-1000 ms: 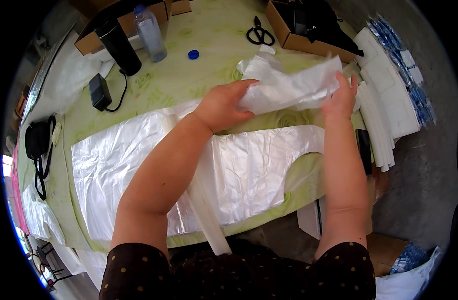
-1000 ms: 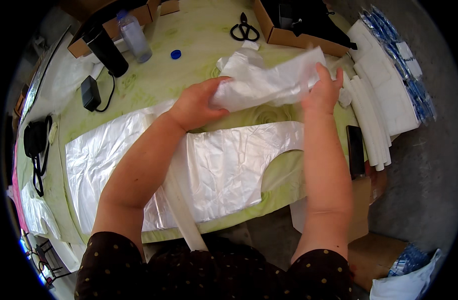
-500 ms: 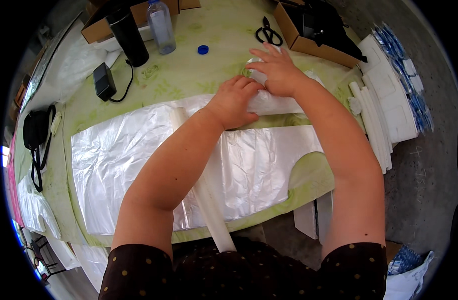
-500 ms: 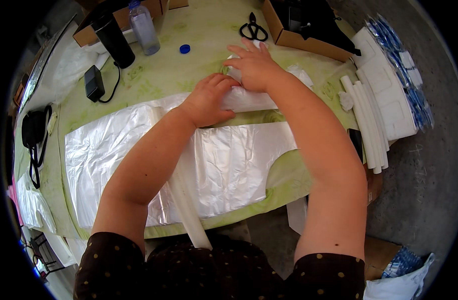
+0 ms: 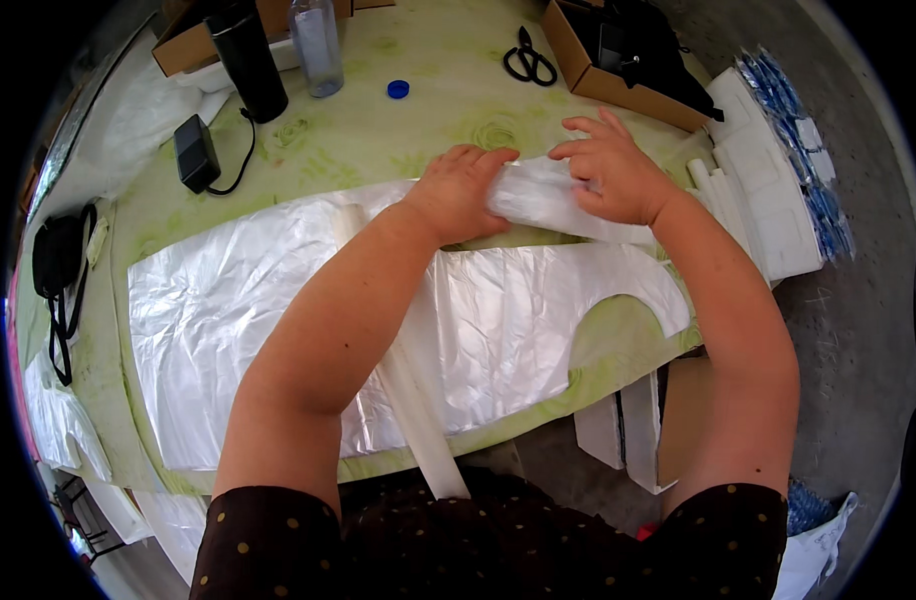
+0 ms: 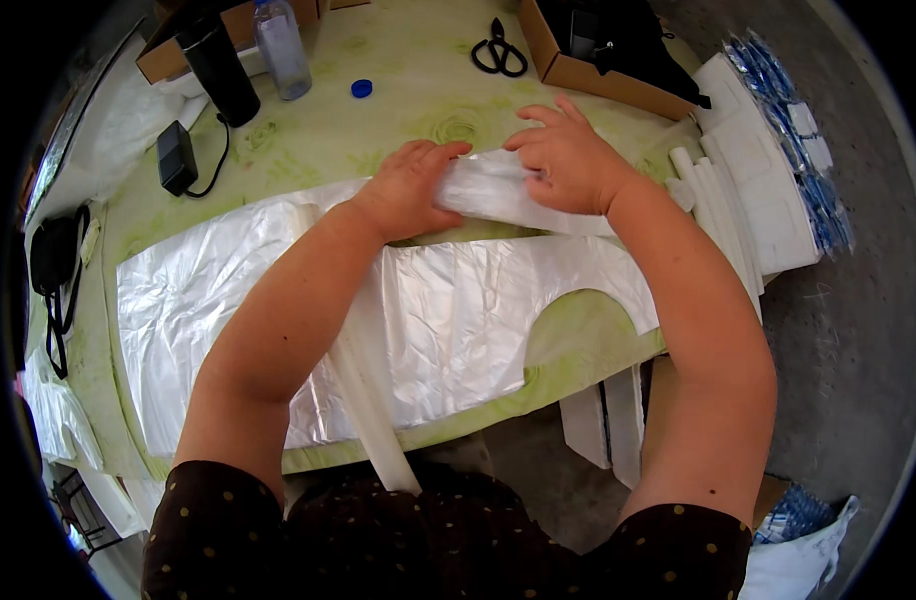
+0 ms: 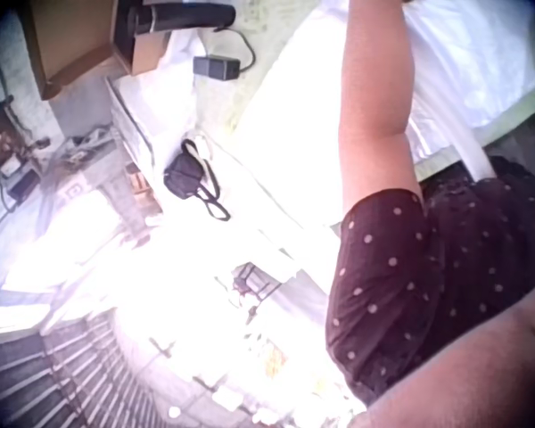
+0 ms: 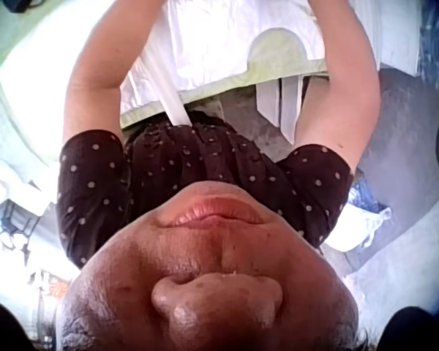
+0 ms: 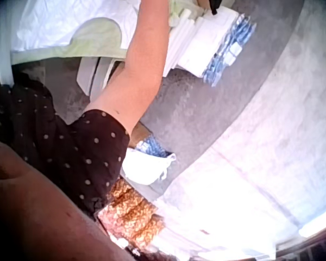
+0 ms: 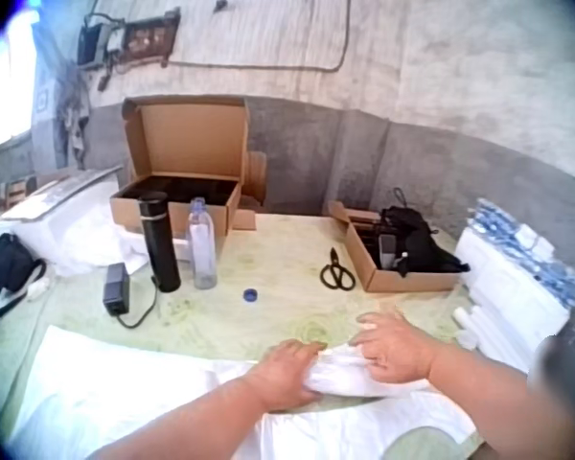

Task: The person wraps small items in white plastic film on a table, folds the edges, and places the wrapped items into a white tray. The person repeats this process for multiple items.

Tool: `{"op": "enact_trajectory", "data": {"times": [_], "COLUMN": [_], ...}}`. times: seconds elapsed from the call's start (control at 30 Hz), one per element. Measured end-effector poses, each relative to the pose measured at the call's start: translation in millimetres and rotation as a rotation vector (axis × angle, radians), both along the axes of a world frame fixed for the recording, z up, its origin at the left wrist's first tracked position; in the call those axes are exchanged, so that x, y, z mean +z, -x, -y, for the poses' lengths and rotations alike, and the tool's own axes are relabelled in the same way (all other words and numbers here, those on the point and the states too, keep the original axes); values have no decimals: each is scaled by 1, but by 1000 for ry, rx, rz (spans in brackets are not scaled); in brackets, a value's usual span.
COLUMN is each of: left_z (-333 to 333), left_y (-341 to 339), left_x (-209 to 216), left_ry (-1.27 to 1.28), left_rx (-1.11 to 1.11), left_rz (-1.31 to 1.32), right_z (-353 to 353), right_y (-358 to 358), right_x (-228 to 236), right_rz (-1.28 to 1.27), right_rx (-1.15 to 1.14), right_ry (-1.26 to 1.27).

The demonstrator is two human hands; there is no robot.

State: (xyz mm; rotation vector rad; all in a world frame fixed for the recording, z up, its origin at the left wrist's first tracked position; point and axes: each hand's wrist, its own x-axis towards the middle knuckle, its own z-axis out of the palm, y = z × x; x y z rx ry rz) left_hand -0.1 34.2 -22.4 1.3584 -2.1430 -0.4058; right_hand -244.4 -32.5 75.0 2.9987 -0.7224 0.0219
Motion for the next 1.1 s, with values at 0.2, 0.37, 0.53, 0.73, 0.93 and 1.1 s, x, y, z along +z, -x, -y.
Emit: {"op": "enact_trajectory", "data": {"times": [0.2, 0.37, 0.53, 0.73, 0.93, 1.1], "left_z": [1, -3, 2, 9, -2, 7], "left_y": [0, -3, 2, -2, 1, 1], "left_x": [0, 13, 6, -13, 0, -9], "left_ry": [6, -75, -93, 25, 33, 24], "left_rx": [-26, -6, 36, 109, 56, 59], "left_rz": [-16, 2, -32, -46, 88, 105], "right_z": [-23, 16, 37, -11, -19, 29], "right_y": [-3, 32, 78, 51, 53, 94], "right_x": [1, -8, 8, -30, -42, -33], "right_rz": [-267, -389, -289, 250, -41, -212], "right_rx": [-241, -634, -930, -271, -536, -684], "right_ry": [-148, -1, 313, 336, -112, 264]}}
